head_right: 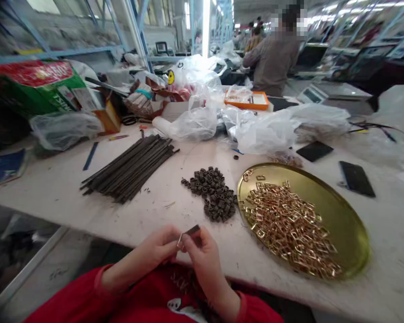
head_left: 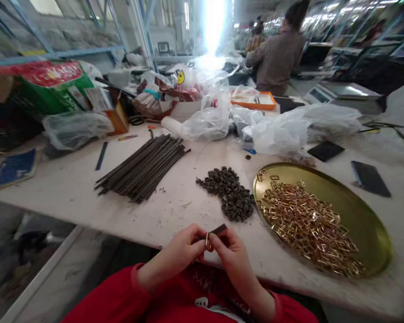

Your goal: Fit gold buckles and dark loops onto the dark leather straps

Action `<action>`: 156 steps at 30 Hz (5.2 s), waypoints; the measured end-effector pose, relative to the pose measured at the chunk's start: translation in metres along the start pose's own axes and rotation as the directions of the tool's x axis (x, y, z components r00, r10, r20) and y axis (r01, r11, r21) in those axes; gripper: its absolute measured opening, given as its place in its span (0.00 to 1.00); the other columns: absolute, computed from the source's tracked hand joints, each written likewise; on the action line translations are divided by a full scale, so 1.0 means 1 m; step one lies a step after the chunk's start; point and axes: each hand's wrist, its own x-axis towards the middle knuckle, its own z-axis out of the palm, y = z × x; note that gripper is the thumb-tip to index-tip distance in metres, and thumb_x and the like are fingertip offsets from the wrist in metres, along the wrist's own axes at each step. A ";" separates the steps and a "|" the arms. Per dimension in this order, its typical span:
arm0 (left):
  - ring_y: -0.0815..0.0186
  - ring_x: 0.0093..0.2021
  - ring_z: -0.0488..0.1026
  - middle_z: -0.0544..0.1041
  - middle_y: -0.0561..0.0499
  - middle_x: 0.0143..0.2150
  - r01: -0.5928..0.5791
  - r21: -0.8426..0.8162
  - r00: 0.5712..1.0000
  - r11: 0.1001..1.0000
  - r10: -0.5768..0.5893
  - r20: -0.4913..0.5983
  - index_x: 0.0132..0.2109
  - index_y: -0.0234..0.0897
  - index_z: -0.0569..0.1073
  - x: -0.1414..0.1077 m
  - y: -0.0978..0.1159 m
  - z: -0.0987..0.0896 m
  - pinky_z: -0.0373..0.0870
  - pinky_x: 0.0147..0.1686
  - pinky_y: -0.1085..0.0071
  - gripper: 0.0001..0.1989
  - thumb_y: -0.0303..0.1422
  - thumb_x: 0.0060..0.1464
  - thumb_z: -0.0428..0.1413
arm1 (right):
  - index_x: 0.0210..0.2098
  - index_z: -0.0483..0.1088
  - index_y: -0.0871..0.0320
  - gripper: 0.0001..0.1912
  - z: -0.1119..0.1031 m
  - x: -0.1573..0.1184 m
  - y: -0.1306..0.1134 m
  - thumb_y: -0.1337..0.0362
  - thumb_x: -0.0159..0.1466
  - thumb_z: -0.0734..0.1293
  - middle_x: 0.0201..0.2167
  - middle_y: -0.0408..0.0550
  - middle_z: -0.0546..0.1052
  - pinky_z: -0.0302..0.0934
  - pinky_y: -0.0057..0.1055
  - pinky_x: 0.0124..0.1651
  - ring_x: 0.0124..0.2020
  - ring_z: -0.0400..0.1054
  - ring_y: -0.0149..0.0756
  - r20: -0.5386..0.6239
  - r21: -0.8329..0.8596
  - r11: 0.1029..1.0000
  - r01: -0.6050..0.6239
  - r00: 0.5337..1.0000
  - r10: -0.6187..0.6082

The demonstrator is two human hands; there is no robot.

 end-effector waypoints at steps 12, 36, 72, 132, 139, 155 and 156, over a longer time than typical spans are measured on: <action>0.76 0.17 0.58 0.70 0.57 0.24 -0.012 -0.093 1.000 0.996 0.011 -0.004 0.32 0.34 0.64 -0.004 -0.015 0.005 0.52 0.18 0.79 0.13 0.41 0.50 0.53 | 0.26 0.63 0.58 0.12 0.000 -0.001 0.002 0.55 0.59 0.62 0.20 0.40 0.67 0.57 0.27 0.27 0.24 0.61 0.32 0.033 -0.091 0.996 0.005 0.999 -0.002; 0.74 0.20 0.56 0.61 0.60 0.18 -0.022 0.001 0.999 1.000 0.022 -0.030 0.27 0.36 0.63 -0.007 -0.012 0.001 0.53 0.21 0.77 0.12 0.40 0.51 0.49 | 0.36 0.71 0.56 0.12 -0.025 0.005 -0.006 0.54 0.58 0.66 0.23 0.42 0.71 0.57 0.30 0.35 0.27 0.63 0.30 0.460 0.326 0.895 -0.304 0.878 0.131; 0.68 0.30 0.67 0.71 0.54 0.27 -0.094 0.243 0.989 0.966 0.118 -0.085 0.31 0.35 0.67 -0.011 -0.020 0.007 0.60 0.31 0.73 0.09 0.36 0.54 0.48 | 0.31 0.73 0.55 0.07 -0.018 -0.005 0.003 0.63 0.62 0.63 0.27 0.45 0.71 0.63 0.28 0.33 0.31 0.66 0.34 0.212 -0.402 0.841 0.363 0.930 -0.300; 0.72 0.21 0.56 0.60 0.59 0.18 -0.062 0.093 0.997 0.994 0.067 -0.049 0.26 0.35 0.64 0.021 -0.007 -0.006 0.53 0.23 0.75 0.15 0.43 0.52 0.49 | 0.29 0.69 0.59 0.06 -0.035 0.085 -0.015 0.63 0.58 0.64 0.29 0.52 0.72 0.52 0.36 0.36 0.34 0.65 0.43 0.164 -0.985 0.015 0.171 0.967 -0.197; 0.72 0.20 0.57 0.60 0.60 0.17 -0.031 0.133 0.989 0.991 0.050 -0.139 0.23 0.36 0.62 0.032 -0.009 -0.012 0.54 0.23 0.75 0.15 0.41 0.52 0.48 | 0.28 0.67 0.59 0.06 -0.032 0.077 -0.016 0.68 0.60 0.61 0.30 0.50 0.72 0.53 0.35 0.37 0.34 0.64 0.40 0.234 -0.870 0.377 0.318 0.939 -0.252; 0.71 0.21 0.60 0.61 0.59 0.18 -0.135 0.274 0.957 0.952 0.198 -0.213 0.26 0.35 0.67 0.013 -0.004 0.001 0.54 0.23 0.76 0.13 0.37 0.54 0.46 | 0.30 0.69 0.59 0.12 -0.018 0.033 -0.018 0.55 0.54 0.67 0.26 0.44 0.72 0.58 0.29 0.32 0.28 0.63 0.34 0.090 -0.082 0.996 0.030 0.996 -0.023; 0.71 0.21 0.60 0.62 0.59 0.18 -0.140 0.280 0.957 0.950 0.203 -0.209 0.27 0.35 0.68 0.011 -0.004 0.001 0.55 0.23 0.75 0.13 0.37 0.54 0.46 | 0.30 0.69 0.59 0.12 -0.017 0.032 -0.018 0.56 0.54 0.67 0.25 0.44 0.72 0.58 0.29 0.32 0.28 0.63 0.34 0.094 -0.101 0.994 0.047 0.995 -0.037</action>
